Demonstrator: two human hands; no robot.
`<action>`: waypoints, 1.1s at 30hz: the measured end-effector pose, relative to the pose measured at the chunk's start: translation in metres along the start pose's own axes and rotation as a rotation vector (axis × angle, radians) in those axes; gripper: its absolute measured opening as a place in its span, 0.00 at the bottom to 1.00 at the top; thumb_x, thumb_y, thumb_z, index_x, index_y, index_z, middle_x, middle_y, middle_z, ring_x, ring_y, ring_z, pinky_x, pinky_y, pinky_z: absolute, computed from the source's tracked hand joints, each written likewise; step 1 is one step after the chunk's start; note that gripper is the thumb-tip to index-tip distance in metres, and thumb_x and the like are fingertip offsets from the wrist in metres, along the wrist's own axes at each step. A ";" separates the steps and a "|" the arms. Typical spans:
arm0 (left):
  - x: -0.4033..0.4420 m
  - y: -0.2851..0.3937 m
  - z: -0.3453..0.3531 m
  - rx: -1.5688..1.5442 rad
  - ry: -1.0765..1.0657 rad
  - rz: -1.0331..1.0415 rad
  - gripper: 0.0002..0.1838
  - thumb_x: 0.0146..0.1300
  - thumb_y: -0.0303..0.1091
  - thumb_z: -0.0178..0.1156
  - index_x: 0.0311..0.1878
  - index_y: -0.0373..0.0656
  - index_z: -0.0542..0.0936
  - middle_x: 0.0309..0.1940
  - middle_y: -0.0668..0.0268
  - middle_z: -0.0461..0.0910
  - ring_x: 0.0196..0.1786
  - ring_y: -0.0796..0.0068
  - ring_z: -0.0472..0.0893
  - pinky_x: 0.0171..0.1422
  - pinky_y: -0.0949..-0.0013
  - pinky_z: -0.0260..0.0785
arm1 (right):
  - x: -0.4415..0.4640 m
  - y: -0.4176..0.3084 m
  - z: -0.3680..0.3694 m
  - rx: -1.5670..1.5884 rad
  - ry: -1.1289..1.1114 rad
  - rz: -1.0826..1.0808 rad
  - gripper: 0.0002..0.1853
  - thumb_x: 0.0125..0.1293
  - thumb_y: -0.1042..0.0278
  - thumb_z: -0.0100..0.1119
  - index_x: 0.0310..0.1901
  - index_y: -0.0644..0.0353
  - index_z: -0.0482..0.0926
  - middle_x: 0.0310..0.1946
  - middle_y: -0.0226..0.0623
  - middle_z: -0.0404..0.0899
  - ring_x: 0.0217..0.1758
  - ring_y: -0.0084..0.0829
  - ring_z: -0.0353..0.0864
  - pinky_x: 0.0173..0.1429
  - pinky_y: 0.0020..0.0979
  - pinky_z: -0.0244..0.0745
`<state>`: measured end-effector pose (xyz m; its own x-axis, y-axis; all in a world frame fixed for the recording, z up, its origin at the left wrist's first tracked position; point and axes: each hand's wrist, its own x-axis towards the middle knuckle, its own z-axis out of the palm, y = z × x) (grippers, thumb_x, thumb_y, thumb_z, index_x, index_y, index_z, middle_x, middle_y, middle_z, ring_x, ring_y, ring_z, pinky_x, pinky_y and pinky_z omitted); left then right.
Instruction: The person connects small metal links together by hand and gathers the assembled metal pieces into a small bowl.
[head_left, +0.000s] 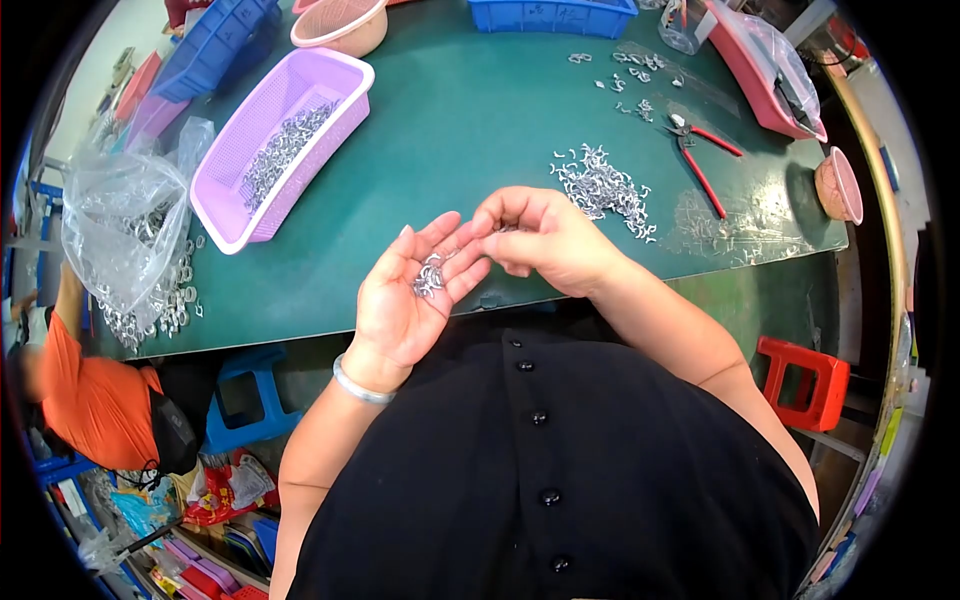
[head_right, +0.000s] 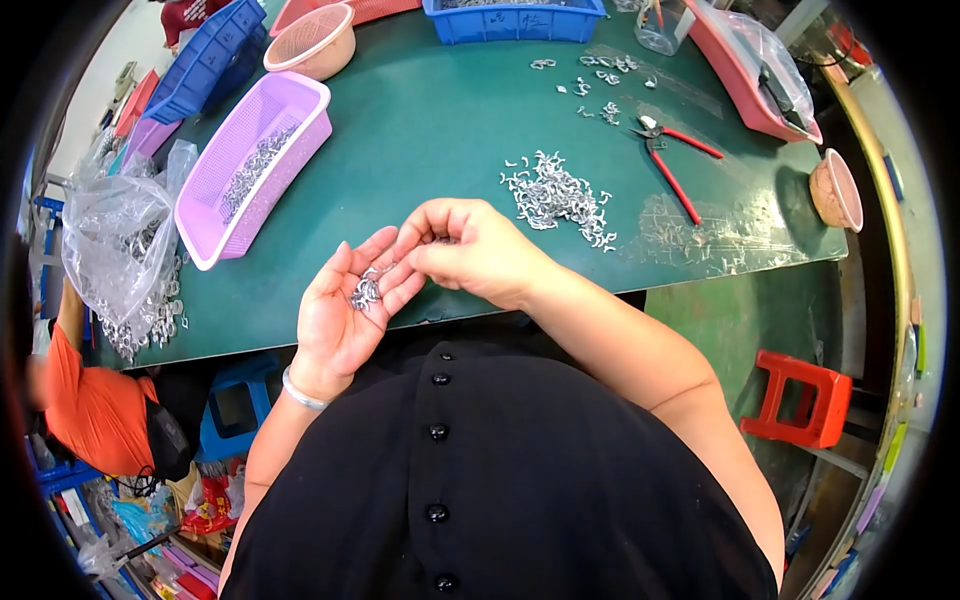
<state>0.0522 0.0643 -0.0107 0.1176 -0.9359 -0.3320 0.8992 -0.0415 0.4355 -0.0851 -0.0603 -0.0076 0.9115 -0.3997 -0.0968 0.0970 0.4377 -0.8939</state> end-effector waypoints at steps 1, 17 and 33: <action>0.000 -0.001 -0.001 0.006 -0.004 -0.008 0.25 0.69 0.44 0.39 0.58 0.30 0.60 0.54 0.49 0.68 0.56 0.58 0.71 0.63 0.57 0.62 | 0.002 0.003 0.002 -0.136 0.007 -0.029 0.06 0.57 0.78 0.53 0.37 0.66 0.75 0.29 0.32 0.76 0.27 0.22 0.74 0.32 0.23 0.69; -0.003 0.000 0.004 0.141 0.028 -0.013 0.21 0.68 0.37 0.44 0.56 0.30 0.65 0.50 0.53 0.71 0.53 0.61 0.73 0.61 0.57 0.65 | 0.004 0.012 0.001 -0.639 0.056 -0.198 0.04 0.60 0.73 0.55 0.33 0.64 0.76 0.27 0.29 0.74 0.29 0.22 0.73 0.34 0.25 0.69; -0.006 -0.001 0.006 0.232 0.097 0.000 0.13 0.66 0.32 0.47 0.45 0.32 0.72 0.45 0.54 0.75 0.53 0.58 0.75 0.60 0.58 0.66 | 0.000 0.000 -0.006 0.214 0.002 0.224 0.06 0.61 0.68 0.56 0.33 0.62 0.75 0.22 0.27 0.68 0.19 0.15 0.60 0.22 0.17 0.53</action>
<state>0.0478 0.0675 -0.0043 0.1676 -0.8983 -0.4063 0.7798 -0.1314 0.6121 -0.0881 -0.0653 -0.0104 0.9191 -0.2753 -0.2818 -0.0240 0.6747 -0.7377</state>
